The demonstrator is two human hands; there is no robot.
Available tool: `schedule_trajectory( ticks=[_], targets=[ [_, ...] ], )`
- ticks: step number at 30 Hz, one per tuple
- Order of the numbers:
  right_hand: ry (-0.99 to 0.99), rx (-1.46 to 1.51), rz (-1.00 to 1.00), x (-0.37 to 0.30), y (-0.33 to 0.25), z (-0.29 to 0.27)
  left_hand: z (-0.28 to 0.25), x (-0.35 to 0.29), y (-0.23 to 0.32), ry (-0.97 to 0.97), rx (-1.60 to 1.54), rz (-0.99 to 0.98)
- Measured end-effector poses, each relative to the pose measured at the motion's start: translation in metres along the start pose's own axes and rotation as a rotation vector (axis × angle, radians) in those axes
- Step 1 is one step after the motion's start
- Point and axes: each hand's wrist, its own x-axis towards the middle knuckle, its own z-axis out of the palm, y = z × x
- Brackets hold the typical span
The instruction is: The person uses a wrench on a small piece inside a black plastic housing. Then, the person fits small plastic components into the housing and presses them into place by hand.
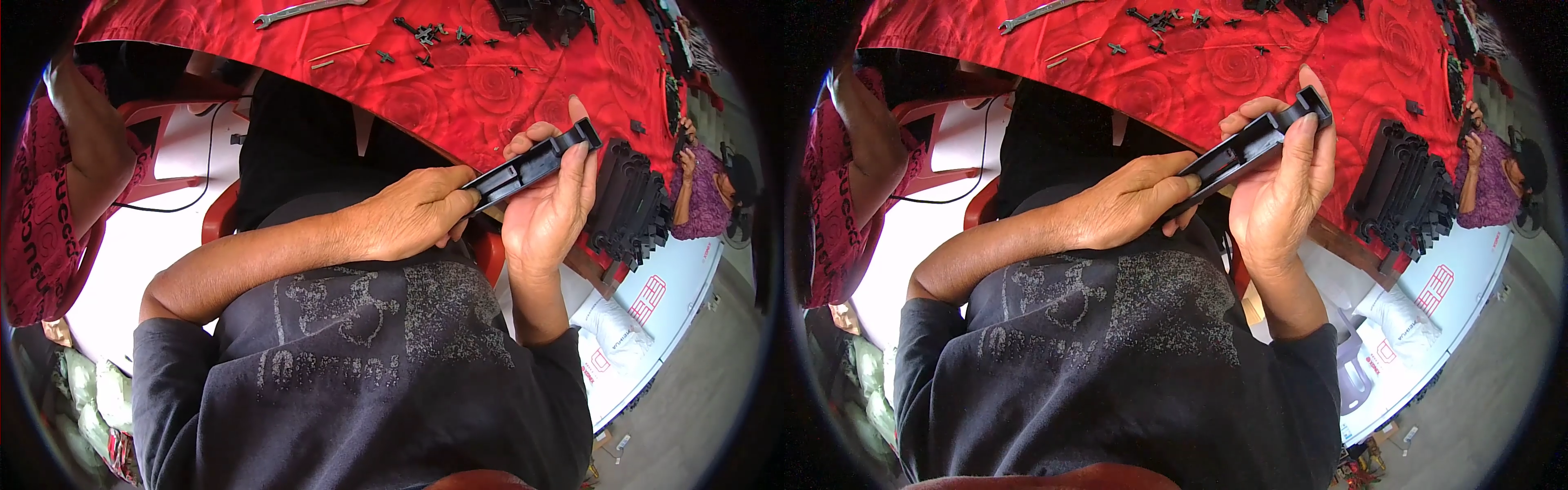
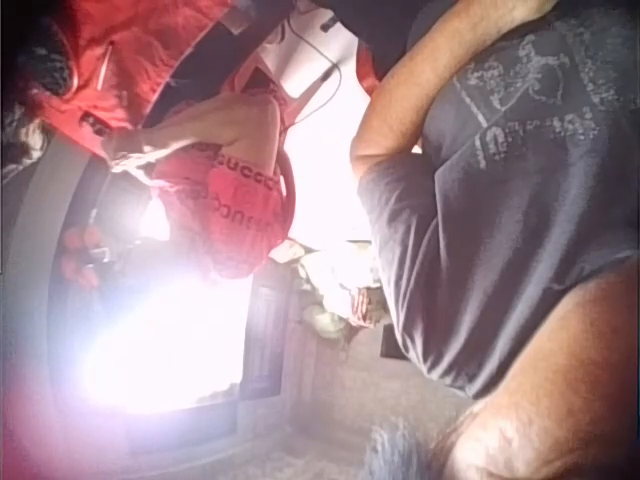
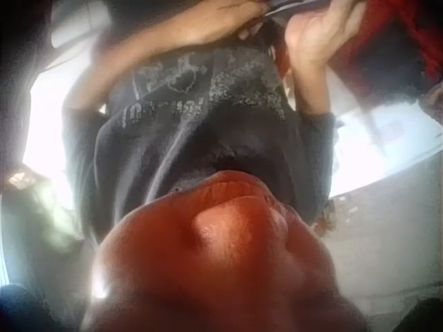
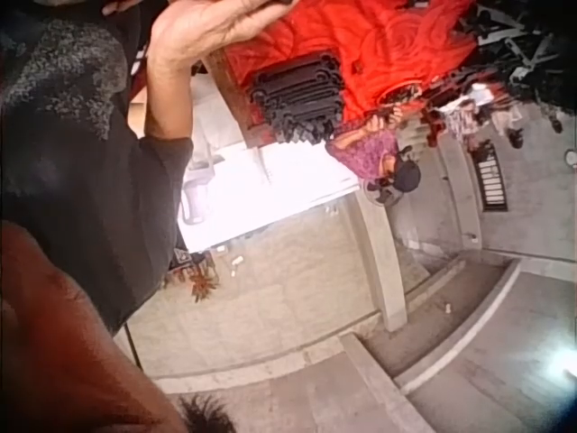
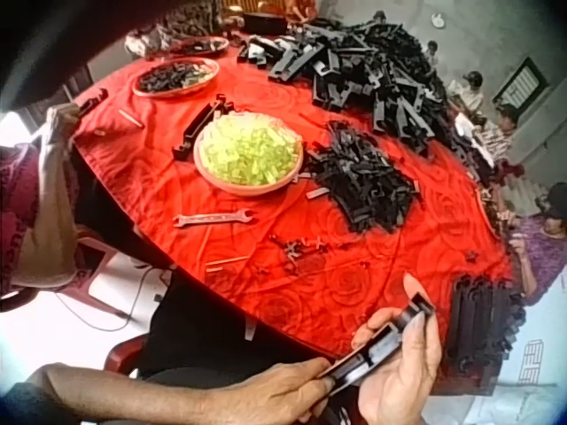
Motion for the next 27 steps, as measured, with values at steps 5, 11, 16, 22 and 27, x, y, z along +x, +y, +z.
schedule_trajectory(
  ticks=[5,11,16,22,27],
  targets=[
    [-0.006,0.000,0.019,-0.0002,-0.0001,0.0003,-0.0008,0.0008,0.0000,-0.001,0.004,-0.007],
    [-0.003,-0.004,0.029,0.0008,-0.0013,0.0023,-0.0013,0.0032,0.0016,-0.003,0.001,-0.007],
    [-0.001,-0.006,0.033,0.0011,-0.0005,0.0008,-0.0002,0.0058,0.0009,-0.002,-0.003,-0.005],
    [-0.008,0.002,0.023,0.0021,0.0007,0.0025,0.0000,0.0056,-0.0005,0.009,-0.011,-0.002],
    [-0.023,-0.022,0.015,0.0031,0.0017,0.0028,0.0009,0.0062,0.0026,0.019,-0.020,-0.020]
  ],
)
